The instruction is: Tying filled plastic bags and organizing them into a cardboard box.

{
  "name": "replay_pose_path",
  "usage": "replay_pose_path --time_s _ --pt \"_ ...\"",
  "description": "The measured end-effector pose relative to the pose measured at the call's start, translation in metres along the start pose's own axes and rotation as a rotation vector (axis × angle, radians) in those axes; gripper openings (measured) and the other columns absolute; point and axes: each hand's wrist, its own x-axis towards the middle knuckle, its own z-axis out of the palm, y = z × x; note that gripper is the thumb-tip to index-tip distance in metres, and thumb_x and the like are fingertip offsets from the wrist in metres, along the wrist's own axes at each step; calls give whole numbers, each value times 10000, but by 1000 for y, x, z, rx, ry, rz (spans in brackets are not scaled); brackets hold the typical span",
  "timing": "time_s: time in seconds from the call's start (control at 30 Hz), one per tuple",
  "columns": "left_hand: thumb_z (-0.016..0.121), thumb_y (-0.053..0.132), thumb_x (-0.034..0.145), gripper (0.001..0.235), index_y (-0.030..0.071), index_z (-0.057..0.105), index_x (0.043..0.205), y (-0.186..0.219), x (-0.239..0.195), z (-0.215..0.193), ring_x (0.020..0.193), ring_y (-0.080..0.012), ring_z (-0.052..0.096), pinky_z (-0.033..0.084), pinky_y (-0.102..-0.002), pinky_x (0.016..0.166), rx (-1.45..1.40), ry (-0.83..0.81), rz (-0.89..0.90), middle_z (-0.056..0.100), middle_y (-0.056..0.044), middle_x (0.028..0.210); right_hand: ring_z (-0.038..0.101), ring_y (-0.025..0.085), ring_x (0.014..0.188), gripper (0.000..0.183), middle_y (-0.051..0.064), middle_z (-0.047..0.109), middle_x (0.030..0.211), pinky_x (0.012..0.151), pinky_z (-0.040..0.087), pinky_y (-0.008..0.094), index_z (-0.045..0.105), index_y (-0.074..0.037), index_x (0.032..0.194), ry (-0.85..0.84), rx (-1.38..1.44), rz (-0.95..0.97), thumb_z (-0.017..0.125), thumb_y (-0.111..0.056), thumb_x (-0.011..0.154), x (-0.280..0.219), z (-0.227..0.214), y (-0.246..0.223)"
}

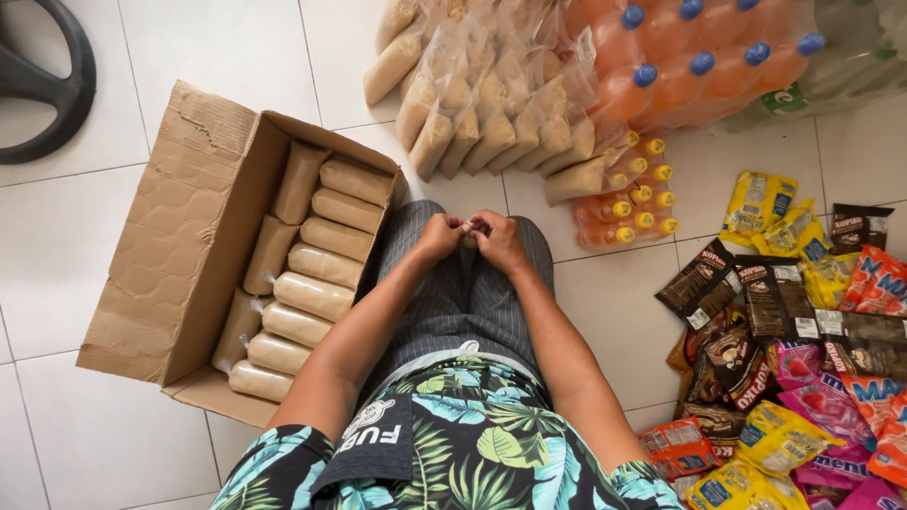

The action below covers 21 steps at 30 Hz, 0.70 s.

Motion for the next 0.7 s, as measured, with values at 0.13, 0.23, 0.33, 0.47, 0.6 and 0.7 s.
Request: replay_pose_path --time_s 0.13,0.23,0.33,0.47,0.6,0.7 --pt "728 210 924 220 28 775 1038 59 -55 0 816 -189 752 569 -345 750 202 136 104 783 -119 905 741 228 800 213 143 729 912 712 597 326 688 -10 1037 23 -78 -84 742 26 834 -3 4 -1" --pt "761 198 892 188 61 795 1017 69 -74 2 874 -295 741 563 -376 770 350 290 209 761 -166 942 718 267 801 247 157 707 926 711 590 360 679 -13 1057 41 -137 -130 736 20 819 -4 5 -3" --pt "704 155 920 184 79 792 1063 68 -79 4 902 -330 740 567 -387 794 286 287 361 750 -170 978 698 297 833 264 159 703 936 742 577 389 683 -9 1076 55 -190 -167 733 5 818 -6 4 -3" --pt "655 91 947 188 30 688 1122 52 -67 3 944 -268 759 582 -354 834 162 281 306 765 -149 1009 679 345 906 200 165 704 961 805 559 417 699 -4 1017 83 -255 -294 724 7 819 -3 3 -1" --pt "689 41 892 239 0 622 1117 49 -60 0 911 -214 757 590 -329 814 72 213 282 770 -136 974 686 343 911 110 151 711 938 808 559 415 706 -9 926 69 -233 -257 713 16 819 -4 3 -4" --pt "757 68 859 209 3 701 1049 48 -59 2 851 -203 766 603 -325 772 135 235 302 777 -136 923 693 335 892 104 151 712 928 789 562 404 701 -2 922 53 -189 -219 702 26 822 -3 2 -4"
